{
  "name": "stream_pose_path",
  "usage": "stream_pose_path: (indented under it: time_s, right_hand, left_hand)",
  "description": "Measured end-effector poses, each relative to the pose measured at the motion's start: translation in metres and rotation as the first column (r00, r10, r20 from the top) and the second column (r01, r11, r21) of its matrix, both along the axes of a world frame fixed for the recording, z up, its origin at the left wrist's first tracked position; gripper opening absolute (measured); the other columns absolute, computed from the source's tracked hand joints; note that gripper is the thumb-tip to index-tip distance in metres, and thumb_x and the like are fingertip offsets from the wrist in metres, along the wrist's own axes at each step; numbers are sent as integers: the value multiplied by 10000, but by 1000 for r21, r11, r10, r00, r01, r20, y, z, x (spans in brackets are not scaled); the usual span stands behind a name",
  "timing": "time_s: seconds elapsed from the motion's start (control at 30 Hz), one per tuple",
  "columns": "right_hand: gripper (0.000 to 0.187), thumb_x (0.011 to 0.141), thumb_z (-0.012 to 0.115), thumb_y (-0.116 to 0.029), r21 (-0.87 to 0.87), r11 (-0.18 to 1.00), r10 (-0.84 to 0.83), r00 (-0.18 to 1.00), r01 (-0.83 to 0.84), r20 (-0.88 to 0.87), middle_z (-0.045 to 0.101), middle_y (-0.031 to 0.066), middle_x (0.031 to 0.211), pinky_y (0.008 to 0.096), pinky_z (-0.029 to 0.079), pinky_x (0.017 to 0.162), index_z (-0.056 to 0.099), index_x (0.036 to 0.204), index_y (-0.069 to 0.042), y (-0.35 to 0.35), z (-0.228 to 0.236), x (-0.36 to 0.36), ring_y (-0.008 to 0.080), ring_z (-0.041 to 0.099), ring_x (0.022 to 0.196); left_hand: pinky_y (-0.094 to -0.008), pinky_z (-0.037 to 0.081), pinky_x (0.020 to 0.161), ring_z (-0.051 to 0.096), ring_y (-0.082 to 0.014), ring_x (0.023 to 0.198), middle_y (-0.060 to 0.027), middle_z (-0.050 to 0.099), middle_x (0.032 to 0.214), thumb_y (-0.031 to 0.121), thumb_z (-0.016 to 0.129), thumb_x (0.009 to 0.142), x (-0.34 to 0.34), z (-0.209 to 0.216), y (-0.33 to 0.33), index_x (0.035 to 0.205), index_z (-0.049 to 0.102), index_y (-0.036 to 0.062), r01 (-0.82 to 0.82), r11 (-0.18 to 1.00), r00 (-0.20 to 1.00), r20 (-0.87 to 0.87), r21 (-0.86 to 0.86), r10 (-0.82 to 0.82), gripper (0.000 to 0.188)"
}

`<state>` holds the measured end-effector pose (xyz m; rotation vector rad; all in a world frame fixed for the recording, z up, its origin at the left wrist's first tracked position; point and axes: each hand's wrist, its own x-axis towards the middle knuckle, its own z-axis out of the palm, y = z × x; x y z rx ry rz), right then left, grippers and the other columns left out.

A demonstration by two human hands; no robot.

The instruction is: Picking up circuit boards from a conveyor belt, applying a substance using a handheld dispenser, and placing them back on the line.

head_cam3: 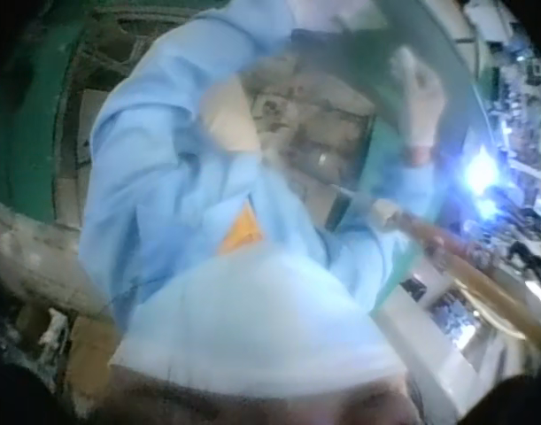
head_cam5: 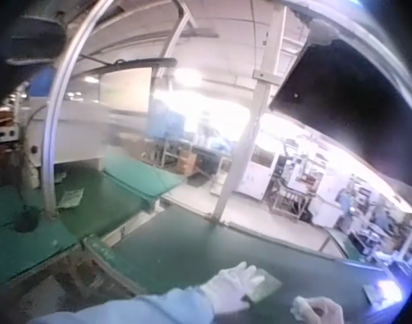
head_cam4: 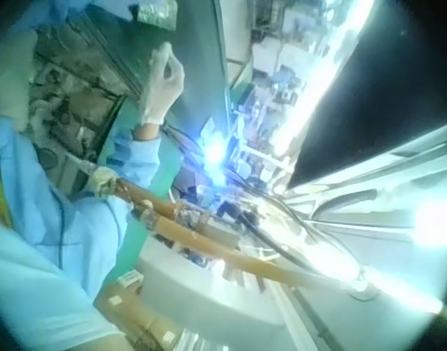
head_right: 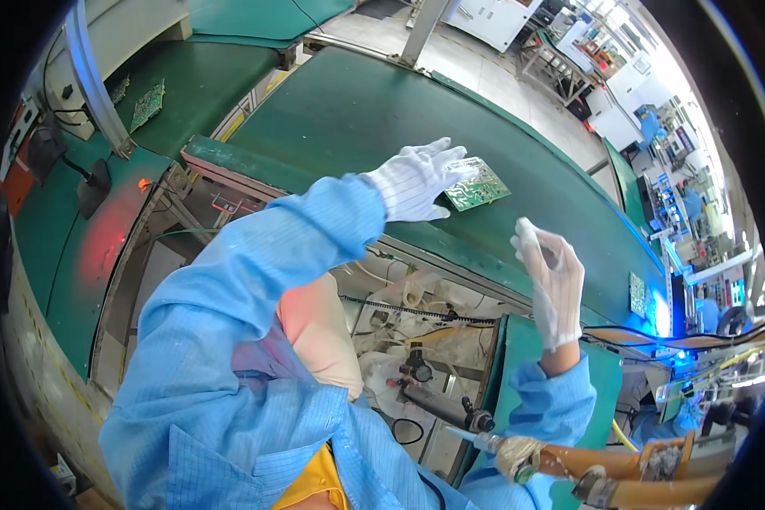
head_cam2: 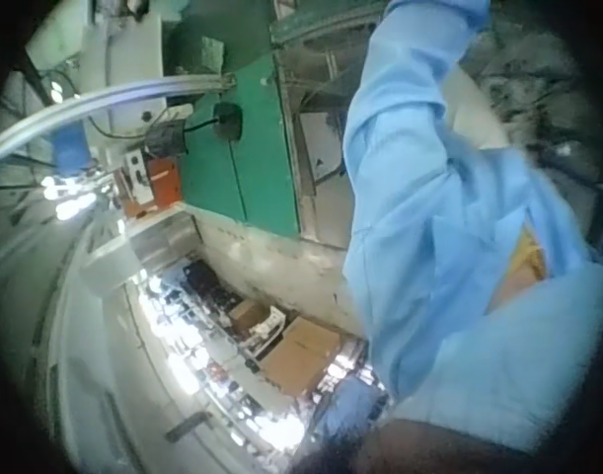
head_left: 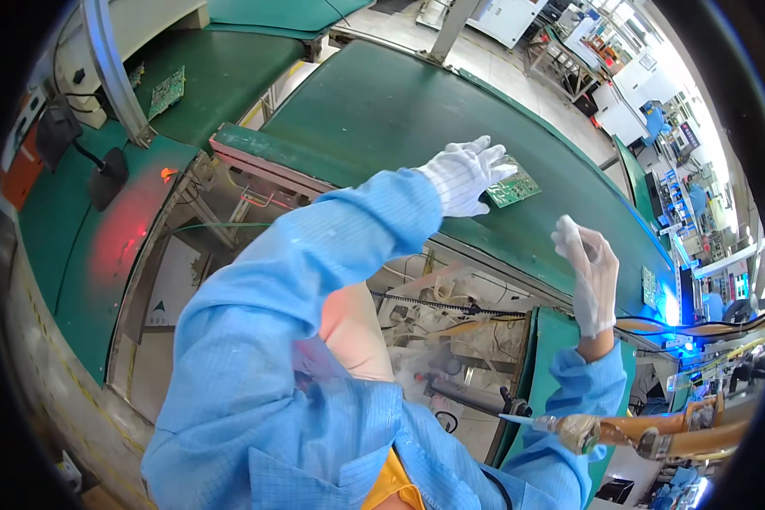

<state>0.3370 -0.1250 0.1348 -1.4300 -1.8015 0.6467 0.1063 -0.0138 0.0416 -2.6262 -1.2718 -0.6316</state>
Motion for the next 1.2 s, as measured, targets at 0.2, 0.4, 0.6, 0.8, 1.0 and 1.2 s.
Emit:
stream_pose_path:
  time_s: [0.2,0.4,0.6,0.8,1.0,1.2]
  right_hand:
    - [390,957,623,-270,-79,983,-180,936,164,-304,666,113,983,286,503,837,613,1218,19,-54,-7,21,171,630,887]
    - [731,888,664,-469,204,869,338,240,-451,-910,609,169,1121,333,512,740,423,1395,0,-81,-26,86,270,617,943]
    - [1040,833,556,-709,357,924,360,622,-135,-696,312,276,1500,454,495,1003,158,1543,-62,-123,-10,-1,378,535,1201]
    - [790,989,413,-559,383,923,248,745,10,-619,465,237,1388,282,559,709,189,1533,-31,-112,8,-66,278,605,999]
    - [647,1035,414,-411,284,958,236,690,-45,-685,611,177,1225,178,369,462,248,1516,-12,-111,13,-89,95,548,666]
    - [561,1034,430,-352,253,967,217,655,-42,-724,642,96,977,177,305,440,370,1471,-7,-116,14,-99,56,427,555]
  left_hand:
    - [-386,409,1065,436,-307,1348,-117,476,1453,447,626,896,19,-22,37,1443,441,168,135,967,984,141,-215,-106,641]
    - [-314,512,916,620,-150,1101,-64,650,1172,395,560,987,-33,-10,8,1295,556,57,713,642,186,959,-282,215,458]
    - [-458,471,1041,579,-319,1191,-202,539,1343,222,531,997,-113,-4,-102,1394,387,-51,875,461,-379,802,148,462,503]
    - [-468,460,1056,563,-351,1217,-222,531,1358,95,556,952,-167,-34,-171,1406,388,-52,810,563,-496,707,168,503,506]
    - [-398,481,1041,607,-293,1167,-191,586,1301,104,595,948,-218,-28,-236,1378,448,-29,679,734,-532,701,19,474,473]
    - [-351,518,984,649,-243,1099,-164,638,1224,129,611,947,-277,-25,-280,1279,539,-63,464,862,-516,729,-203,450,391]
